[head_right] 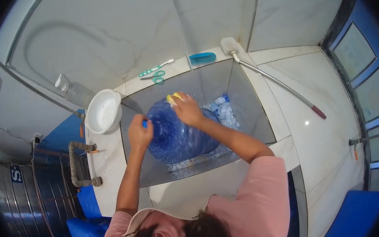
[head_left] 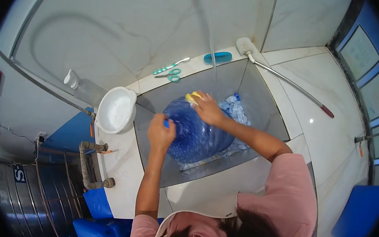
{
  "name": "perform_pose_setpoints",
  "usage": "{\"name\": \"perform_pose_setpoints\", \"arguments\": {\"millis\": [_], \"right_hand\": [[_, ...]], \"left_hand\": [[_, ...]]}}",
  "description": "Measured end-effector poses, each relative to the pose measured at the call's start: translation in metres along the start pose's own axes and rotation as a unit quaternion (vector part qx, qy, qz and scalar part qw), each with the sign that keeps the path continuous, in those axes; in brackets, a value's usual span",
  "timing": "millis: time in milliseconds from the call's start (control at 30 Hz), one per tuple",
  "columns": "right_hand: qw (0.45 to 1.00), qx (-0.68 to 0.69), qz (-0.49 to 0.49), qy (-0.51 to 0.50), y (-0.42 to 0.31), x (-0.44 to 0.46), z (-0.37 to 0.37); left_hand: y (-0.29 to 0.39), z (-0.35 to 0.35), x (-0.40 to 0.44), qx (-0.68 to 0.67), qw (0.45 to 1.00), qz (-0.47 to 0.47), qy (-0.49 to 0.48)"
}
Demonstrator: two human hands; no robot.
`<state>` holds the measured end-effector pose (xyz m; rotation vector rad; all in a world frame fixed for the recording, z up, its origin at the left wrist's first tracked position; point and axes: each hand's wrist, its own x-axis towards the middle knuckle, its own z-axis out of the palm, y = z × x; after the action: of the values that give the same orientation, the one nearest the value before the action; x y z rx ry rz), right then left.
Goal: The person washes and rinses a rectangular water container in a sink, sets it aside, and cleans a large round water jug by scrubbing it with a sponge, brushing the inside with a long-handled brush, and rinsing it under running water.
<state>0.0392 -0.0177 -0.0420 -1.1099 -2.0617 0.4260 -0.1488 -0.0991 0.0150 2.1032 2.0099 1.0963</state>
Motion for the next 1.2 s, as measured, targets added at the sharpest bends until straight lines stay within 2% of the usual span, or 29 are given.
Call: {"name": "perform_pose_setpoints", "arguments": {"millis": [33,67,100,133,167,200,233,300,333,367,400,433,467,500,533,567,600,633,700,833,900,933,1000,1033,1067,1133,1167,1200], "right_hand": [[0.998,0.011,-0.016,-0.067,0.011,0.017,0.001],[0.997,0.01,-0.021,-0.07,0.02,0.032,0.004],[0.99,0.022,-0.045,-0.129,0.023,0.047,0.005],[0.98,0.034,-0.069,-0.186,0.024,0.053,0.005],[0.979,0.031,-0.071,-0.188,0.025,0.051,0.003],[0.986,0.011,-0.081,-0.148,0.016,0.046,-0.005],[0.99,-0.007,-0.091,-0.106,0.005,0.039,-0.011],[0.986,-0.084,-0.14,-0.02,-0.023,0.007,-0.015],[0.981,-0.111,-0.149,0.05,-0.038,-0.011,-0.015],[0.971,-0.137,-0.156,0.12,-0.052,-0.029,-0.016],[0.985,-0.104,-0.134,0.002,-0.065,-0.043,-0.016],[0.985,-0.07,-0.109,-0.116,-0.073,-0.05,-0.015],[0.985,-0.071,-0.11,-0.115,-0.071,-0.049,-0.015],[0.986,-0.061,-0.154,-0.034,-0.066,-0.048,-0.014],[0.978,-0.049,-0.198,0.045,-0.06,-0.046,-0.013],[0.989,-0.058,-0.135,0.002,-0.043,-0.026,-0.014],[0.99,-0.093,-0.11,0.004,-0.032,-0.006,-0.018],[0.988,-0.128,-0.083,0.007,-0.022,0.014,-0.022],[0.988,-0.073,-0.027,-0.131,0.011,0.058,-0.001],[0.99,-0.058,-0.002,-0.132,0.03,0.063,0.014],[0.996,-0.069,0.019,-0.044,0.02,0.029,0.007],[0.998,-0.068,0.001,-0.007,0.009,0.004,0.008],[0.994,-0.075,-0.068,0.038,-0.024,-0.046,0.01],[0.989,-0.08,-0.118,0.046,-0.04,-0.058,0.01],[0.988,-0.074,-0.127,0.04,-0.048,-0.057,0.007],[0.989,0.005,-0.092,-0.115,-0.06,-0.053,0.007],[0.99,0.014,-0.111,-0.091,-0.057,-0.034,0.023],[0.986,0.045,-0.161,-0.024,-0.074,-0.002,0.028]], "left_hand": [[0.01,-0.002,0.0,-0.001,1.0,-0.003,0.006],[0.023,-0.008,0.002,-0.032,0.992,0.118,-0.044],[0.03,-0.011,0.005,-0.062,0.965,0.237,-0.094],[0.032,-0.01,0.009,-0.064,0.966,0.235,-0.09],[0.034,-0.009,0.015,-0.057,0.953,0.271,-0.118],[0.035,-0.008,0.024,-0.049,0.939,0.307,-0.145],[0.033,-0.005,0.033,-0.048,0.94,0.307,-0.142],[0.021,0.009,0.047,-0.031,0.977,0.204,-0.061],[0.017,0.017,0.052,-0.031,0.977,0.203,-0.058],[0.016,0.026,0.055,0.028,0.994,0.103,-0.022],[0.018,0.033,0.058,0.087,0.996,0.001,0.015],[0.023,0.035,0.059,0.086,0.996,0.002,0.017],[0.028,0.036,0.059,0.119,0.992,-0.047,0.013],[0.032,0.036,0.059,0.152,0.984,-0.097,0.009],[0.033,0.033,0.055,0.153,0.983,-0.1,0.012],[0.033,0.028,0.048,0.122,0.99,-0.065,0.004],[0.034,0.023,0.039,0.092,0.995,-0.029,-0.006],[0.038,0.017,0.032,0.094,0.995,-0.031,-0.006],[0.047,0.007,0.021,-0.029,0.986,0.161,-0.026],[0.028,0.0,0.022,-0.025,0.981,0.188,-0.039],[-0.007,0.008,0.028,-0.016,0.998,0.06,0.024],[-0.019,0.009,0.03,-0.015,0.998,0.055,0.029],[-0.038,0.01,0.033,0.078,0.982,-0.166,0.046],[-0.044,0.011,0.031,0.079,0.98,-0.174,0.053],[-0.051,0.011,0.024,0.091,0.973,-0.208,0.05],[-0.065,0.003,0.007,0.111,0.961,-0.248,0.053],[-0.069,0.001,-0.001,0.102,0.96,-0.251,0.066],[-0.07,0.0,-0.009,0.091,0.961,-0.251,0.075]]}}
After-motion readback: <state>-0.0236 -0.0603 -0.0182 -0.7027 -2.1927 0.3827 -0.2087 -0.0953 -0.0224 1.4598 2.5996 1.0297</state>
